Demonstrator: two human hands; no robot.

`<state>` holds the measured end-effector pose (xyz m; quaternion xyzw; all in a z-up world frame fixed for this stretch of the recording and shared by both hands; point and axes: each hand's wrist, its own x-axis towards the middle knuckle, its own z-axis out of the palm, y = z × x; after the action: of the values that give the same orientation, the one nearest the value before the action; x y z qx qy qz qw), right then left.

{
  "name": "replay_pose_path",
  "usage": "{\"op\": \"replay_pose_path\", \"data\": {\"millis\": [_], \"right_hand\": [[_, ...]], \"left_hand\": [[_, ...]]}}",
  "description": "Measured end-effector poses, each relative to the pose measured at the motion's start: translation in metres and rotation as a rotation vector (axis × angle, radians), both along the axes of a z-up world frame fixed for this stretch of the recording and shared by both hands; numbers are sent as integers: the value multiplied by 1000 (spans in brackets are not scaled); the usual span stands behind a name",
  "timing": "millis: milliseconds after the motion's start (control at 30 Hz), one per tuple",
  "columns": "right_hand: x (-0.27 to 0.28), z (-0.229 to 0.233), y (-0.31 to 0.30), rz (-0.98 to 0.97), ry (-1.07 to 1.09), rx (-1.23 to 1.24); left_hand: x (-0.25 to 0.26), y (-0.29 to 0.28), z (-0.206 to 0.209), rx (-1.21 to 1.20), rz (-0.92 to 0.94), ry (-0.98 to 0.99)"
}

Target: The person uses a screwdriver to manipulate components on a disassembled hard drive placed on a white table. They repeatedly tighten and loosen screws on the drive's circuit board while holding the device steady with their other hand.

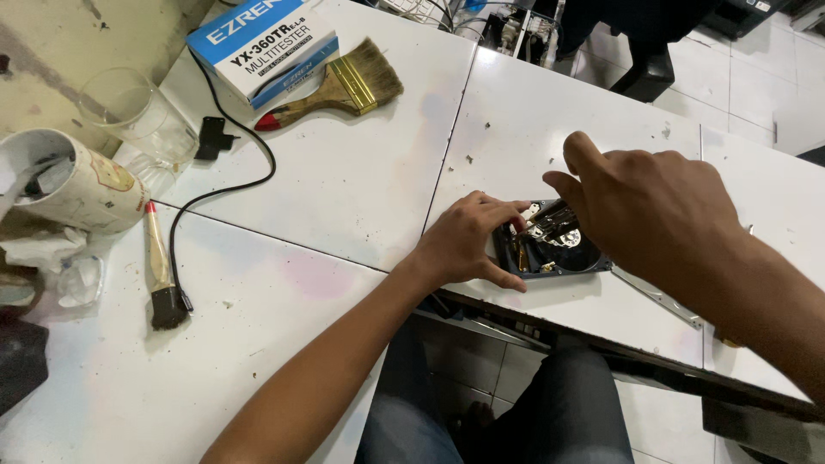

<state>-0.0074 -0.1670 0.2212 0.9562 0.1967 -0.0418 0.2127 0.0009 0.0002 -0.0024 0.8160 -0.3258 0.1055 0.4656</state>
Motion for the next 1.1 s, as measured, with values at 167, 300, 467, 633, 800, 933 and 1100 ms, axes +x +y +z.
{"op": "replay_pose_path", "data": {"millis": [167,300,467,633,800,933,1100], "right_hand": [[0,35,12,-225,386,-48],[4,24,-15,-175,499,-104],[9,17,-22,-114,451,-27],[0,20,-7,-2,364,2],[-1,2,-4,133,-34,-153],[4,1,0,66,4,-86],[-2,2,10,-43,9,104]], "left_hand": [[-1,2,4,34,-2,66],[-1,1,3,33,2,53],[-1,1,5,35,7,64],[-2,1,6,44,20,78],[-2,1,2,91,43,29],[1,0,-3,67,32,3],[0,-1,-2,18,17,12]]}}
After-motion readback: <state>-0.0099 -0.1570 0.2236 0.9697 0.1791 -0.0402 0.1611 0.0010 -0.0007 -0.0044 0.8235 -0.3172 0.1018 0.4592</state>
